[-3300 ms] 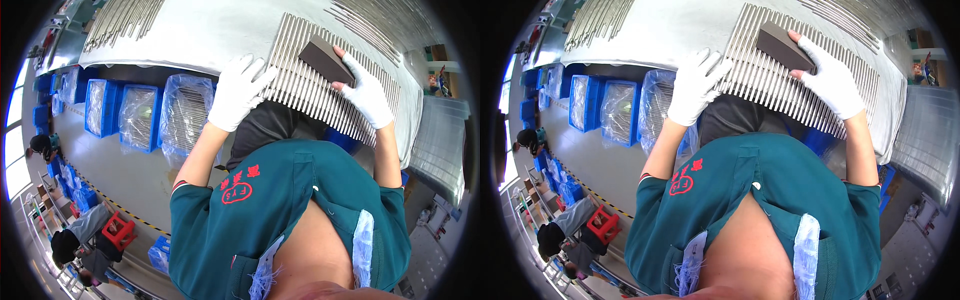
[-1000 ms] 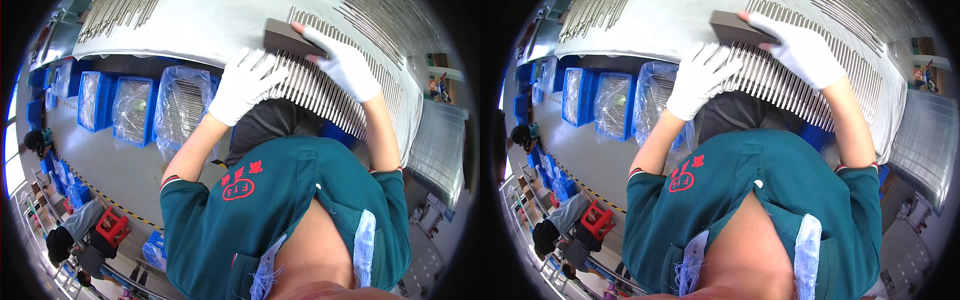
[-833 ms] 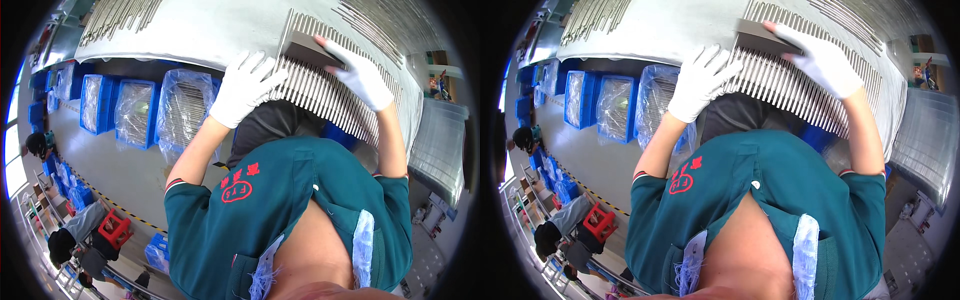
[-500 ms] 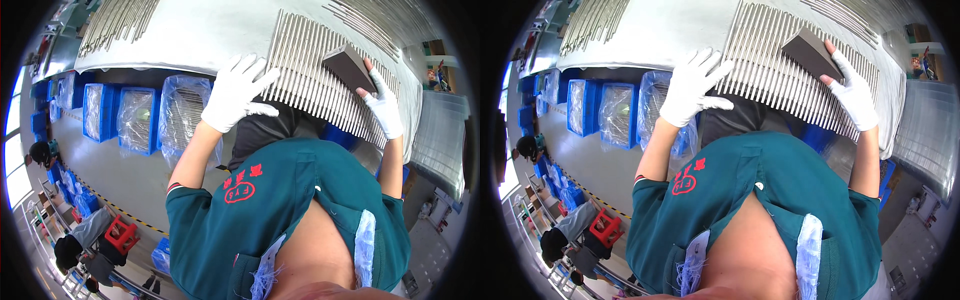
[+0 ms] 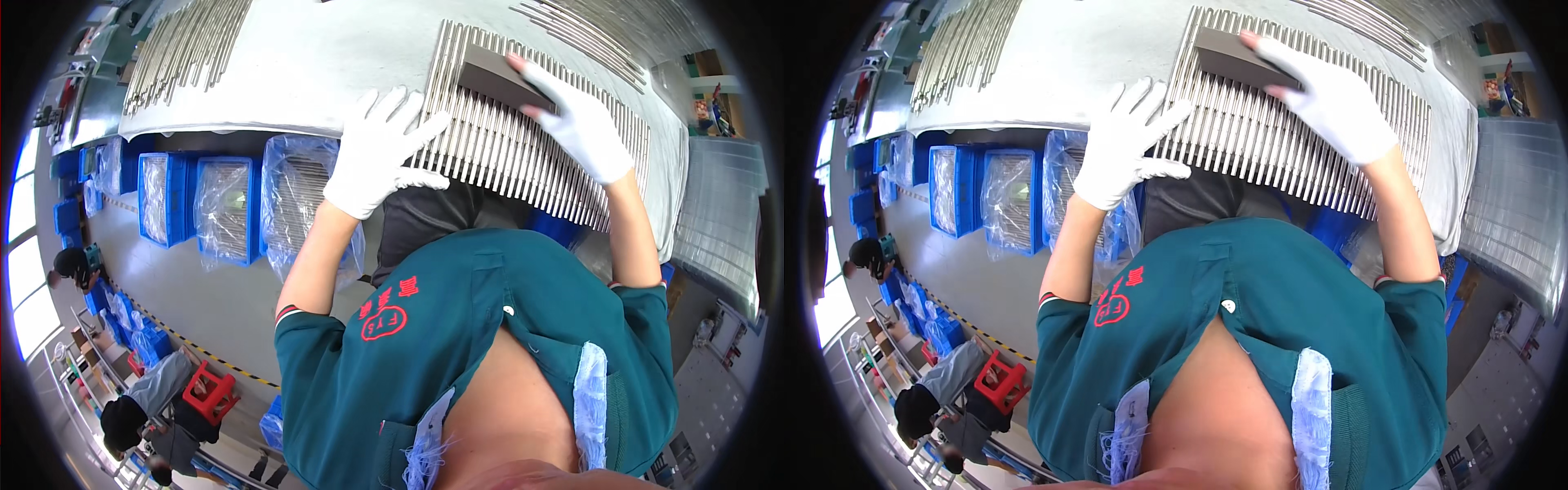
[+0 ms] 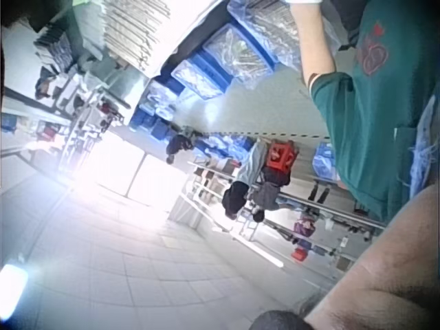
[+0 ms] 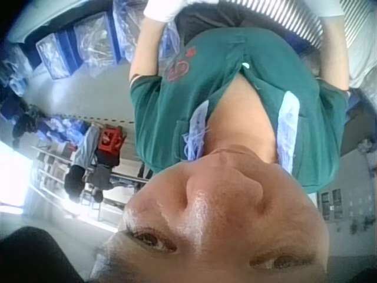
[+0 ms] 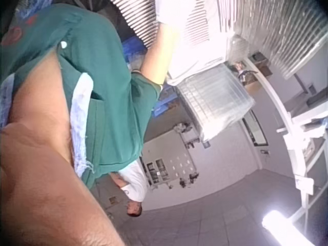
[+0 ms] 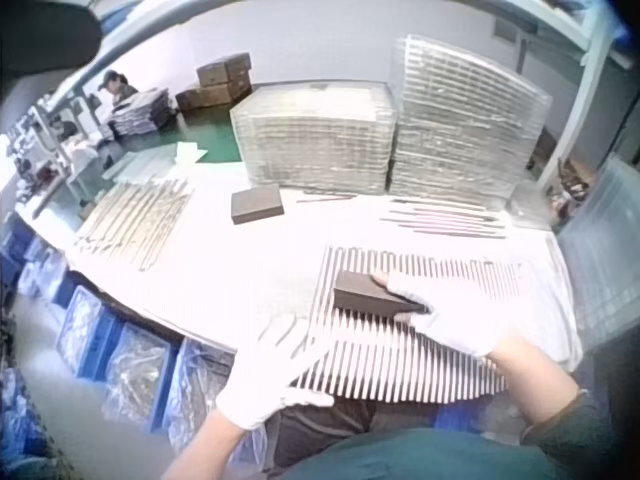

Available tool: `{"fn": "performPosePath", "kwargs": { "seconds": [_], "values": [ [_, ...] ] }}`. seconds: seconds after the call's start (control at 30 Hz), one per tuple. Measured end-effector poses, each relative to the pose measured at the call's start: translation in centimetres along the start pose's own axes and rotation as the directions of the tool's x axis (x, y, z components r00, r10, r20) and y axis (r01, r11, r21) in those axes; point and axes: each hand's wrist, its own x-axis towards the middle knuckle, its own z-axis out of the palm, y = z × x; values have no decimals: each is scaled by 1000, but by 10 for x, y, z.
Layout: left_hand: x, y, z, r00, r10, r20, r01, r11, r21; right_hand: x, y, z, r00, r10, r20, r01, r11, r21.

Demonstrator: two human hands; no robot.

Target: The recorder is using a sanding block to smooth the surface of multiple metal rods arranged on a table.

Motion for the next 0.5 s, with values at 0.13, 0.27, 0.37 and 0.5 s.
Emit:
{"fn": "performPosePath", "kwargs": {
  "seconds": [0.13,0.27,0.37,0.5],
  "values": [
    [4,-3,-1,999,14,36,-13,999,-37,39,-18,18,995,-65,75,73,992,-104],
    [-1,-2,2,1000,0,23,1,1000,-23,16,7,8,996,-84,10,84,996,0],
    [-3,-1,2,999,-21,35,21,1000,-10,4,17,-1,999,-1,35,1,1000,4],
    [2,-5,3,999,17,29,-17,1000,-23,35,-12,8,995,-96,4,96,993,-66]
  ]
}}
